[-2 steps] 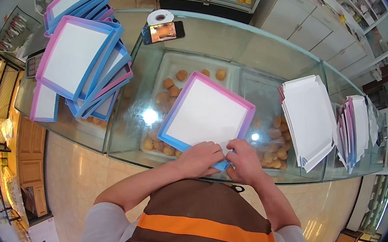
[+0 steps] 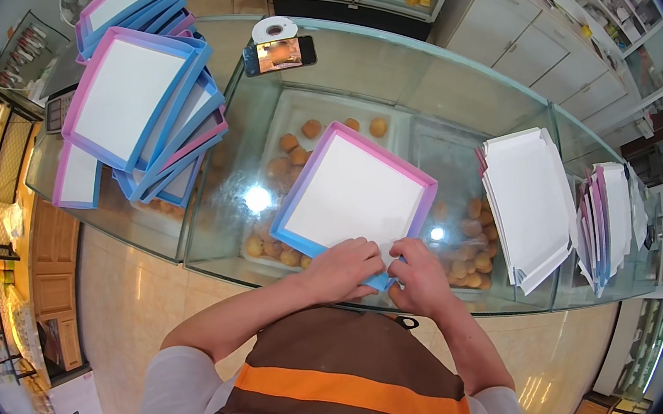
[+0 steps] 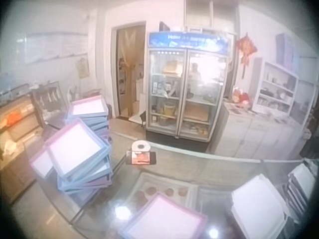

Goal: The person assembles multiple small cardboard boxes by folding and tucking flaps. They repeatedly pick up flat box blanks, fold the sides, and secure the flaps to form finished boxes, stacking them on the counter.

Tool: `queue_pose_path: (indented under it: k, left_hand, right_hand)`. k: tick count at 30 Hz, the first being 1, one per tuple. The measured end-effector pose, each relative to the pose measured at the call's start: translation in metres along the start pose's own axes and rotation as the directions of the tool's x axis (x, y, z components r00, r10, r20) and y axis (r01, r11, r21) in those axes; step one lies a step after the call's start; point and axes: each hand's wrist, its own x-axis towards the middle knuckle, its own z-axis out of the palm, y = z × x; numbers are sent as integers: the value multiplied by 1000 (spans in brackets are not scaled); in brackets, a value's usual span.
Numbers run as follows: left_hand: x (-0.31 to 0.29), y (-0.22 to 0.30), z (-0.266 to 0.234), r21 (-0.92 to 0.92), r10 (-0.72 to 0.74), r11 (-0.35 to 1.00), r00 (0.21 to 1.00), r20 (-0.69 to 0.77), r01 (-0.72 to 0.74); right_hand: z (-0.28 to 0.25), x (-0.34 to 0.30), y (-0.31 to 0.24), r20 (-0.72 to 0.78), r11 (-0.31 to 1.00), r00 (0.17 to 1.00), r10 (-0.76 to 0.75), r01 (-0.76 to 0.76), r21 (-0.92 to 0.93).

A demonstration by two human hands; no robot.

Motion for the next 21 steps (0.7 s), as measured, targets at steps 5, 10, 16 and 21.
queue_pose_path:
  k: [5, 10, 16, 21]
  left_hand:
    - [3, -1, -1, 34, 40, 999, 999, 34, -41]
    - [4, -2, 2, 52, 46, 997, 994, 99, -51]
    - [3, 2, -4, 29, 43, 999, 993, 112, -46]
    - [-15, 7, -37, 251, 16, 967, 979, -204, 36]
  right_hand:
    - [3, -4, 6, -30, 999, 1000, 9, -7, 45]
    - [-1, -10, -18, -101, 1000, 995, -7, 9, 16]
    - [21, -19, -13, -106, 999, 994, -35, 33, -24]
    - [12, -25, -11, -187, 999, 982, 26, -29, -14]
